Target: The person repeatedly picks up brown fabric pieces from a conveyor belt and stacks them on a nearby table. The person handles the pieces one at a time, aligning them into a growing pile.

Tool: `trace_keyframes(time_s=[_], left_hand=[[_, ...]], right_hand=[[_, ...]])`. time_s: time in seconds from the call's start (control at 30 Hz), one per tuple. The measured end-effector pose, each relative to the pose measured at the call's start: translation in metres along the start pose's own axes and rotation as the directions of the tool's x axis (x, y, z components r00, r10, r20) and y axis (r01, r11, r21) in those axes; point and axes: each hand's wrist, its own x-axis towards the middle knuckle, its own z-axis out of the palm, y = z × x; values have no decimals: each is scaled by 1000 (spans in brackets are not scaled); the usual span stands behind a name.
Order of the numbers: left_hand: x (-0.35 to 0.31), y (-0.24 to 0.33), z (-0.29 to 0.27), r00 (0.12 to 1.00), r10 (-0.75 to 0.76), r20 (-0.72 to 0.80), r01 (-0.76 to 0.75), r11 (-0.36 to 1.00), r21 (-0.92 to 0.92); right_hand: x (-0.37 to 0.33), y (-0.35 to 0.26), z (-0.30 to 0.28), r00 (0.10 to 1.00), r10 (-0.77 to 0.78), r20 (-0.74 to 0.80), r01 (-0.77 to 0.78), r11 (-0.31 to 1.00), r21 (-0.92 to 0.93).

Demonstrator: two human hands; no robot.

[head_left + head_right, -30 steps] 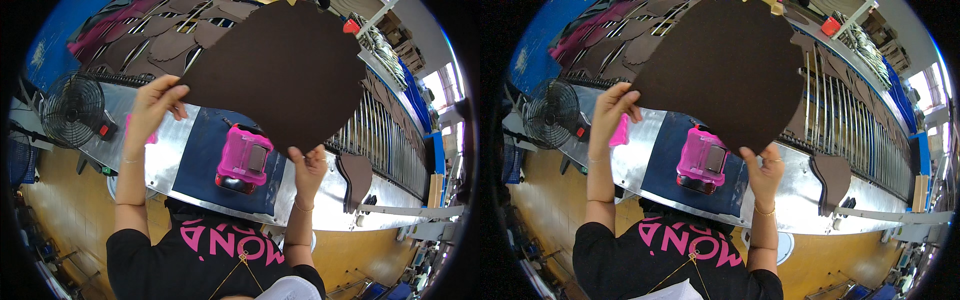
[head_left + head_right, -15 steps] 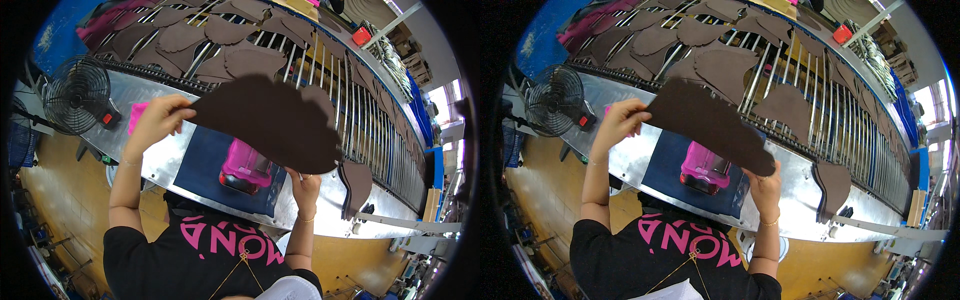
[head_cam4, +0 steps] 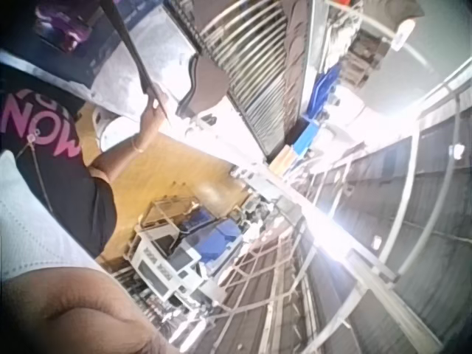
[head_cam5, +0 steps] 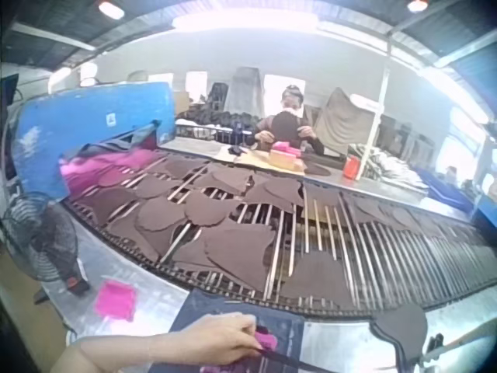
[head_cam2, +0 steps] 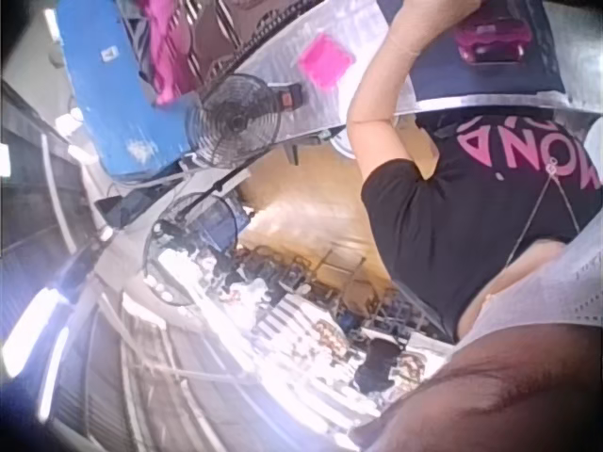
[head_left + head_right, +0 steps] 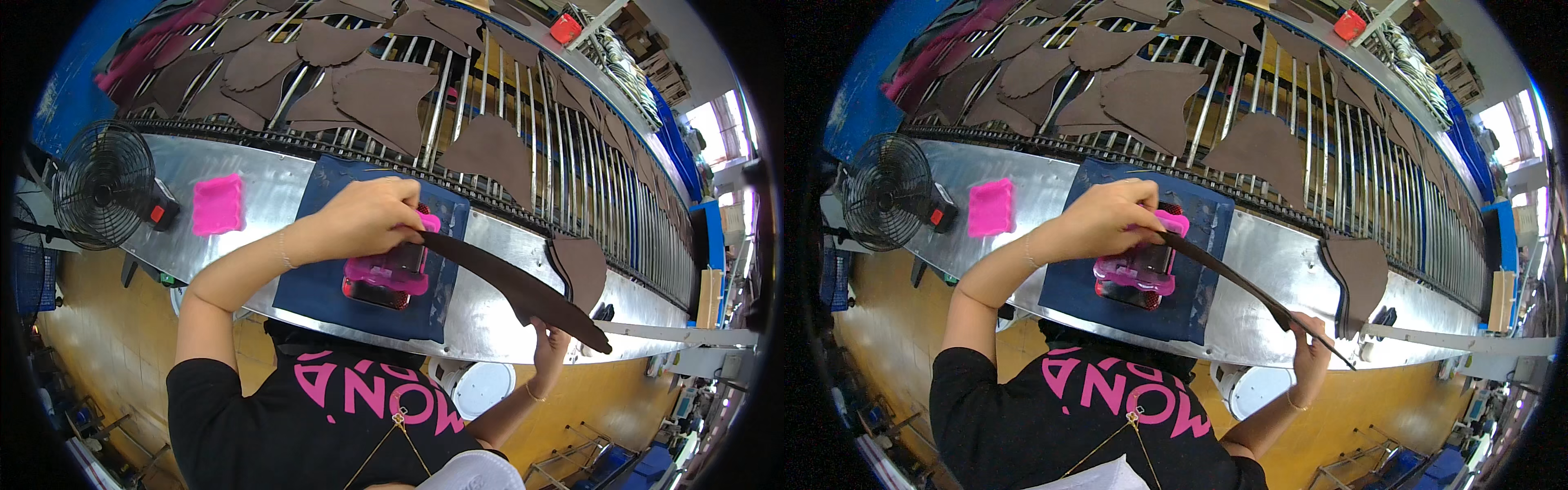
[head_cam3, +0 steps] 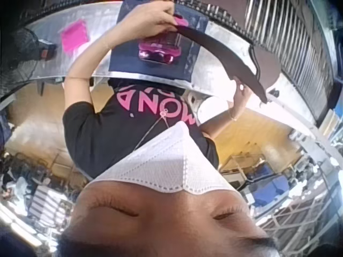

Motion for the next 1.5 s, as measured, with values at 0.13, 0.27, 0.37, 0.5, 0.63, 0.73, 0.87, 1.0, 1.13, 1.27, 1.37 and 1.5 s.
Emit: trace_keyframes(time_s=[0.13,0.27,0.37,0.5,0.63,0.73,0.87,1.0,1.13,1.27,1.37,1.5], left_hand=[[27,10,22,989,140,43,-142,989,38],[56,22,30,970,239,30,-241,964,108],[78,32,25,969,230,92,-244,951,190],[78,30,-4,984,30,-174,-10,993,116],[45,-1,-44,909,-105,-402,103,994,-27],[9,-17,-61,855,-252,-454,181,964,-195],[-41,-32,-66,755,-375,-538,263,925,-276],[-73,-43,-60,645,-543,-538,324,831,-451],[-78,-45,-58,606,-589,-534,371,803,-466],[-79,-49,-56,683,-484,-547,373,875,-309],[-66,-51,-50,738,-367,-567,294,930,-220],[-65,-61,-35,627,-516,-584,298,851,-432]], right_hand=[[-17,-8,-52,994,56,96,-20,938,-346],[-13,-10,-69,988,14,-151,-25,997,-72],[9,-42,-77,921,244,-304,-223,969,103],[69,-44,-52,908,259,-330,-115,910,397],[127,-5,-4,950,283,-135,-107,698,708],[174,27,59,963,268,-20,-132,536,834],[240,57,134,951,272,147,-261,450,854],[277,75,178,876,443,192,-397,435,808],[281,93,177,867,483,119,-386,501,774],[244,89,132,874,476,-98,-233,588,774],[196,162,58,835,354,-421,-114,861,496],[112,229,-33,721,73,-689,-475,776,-415]])
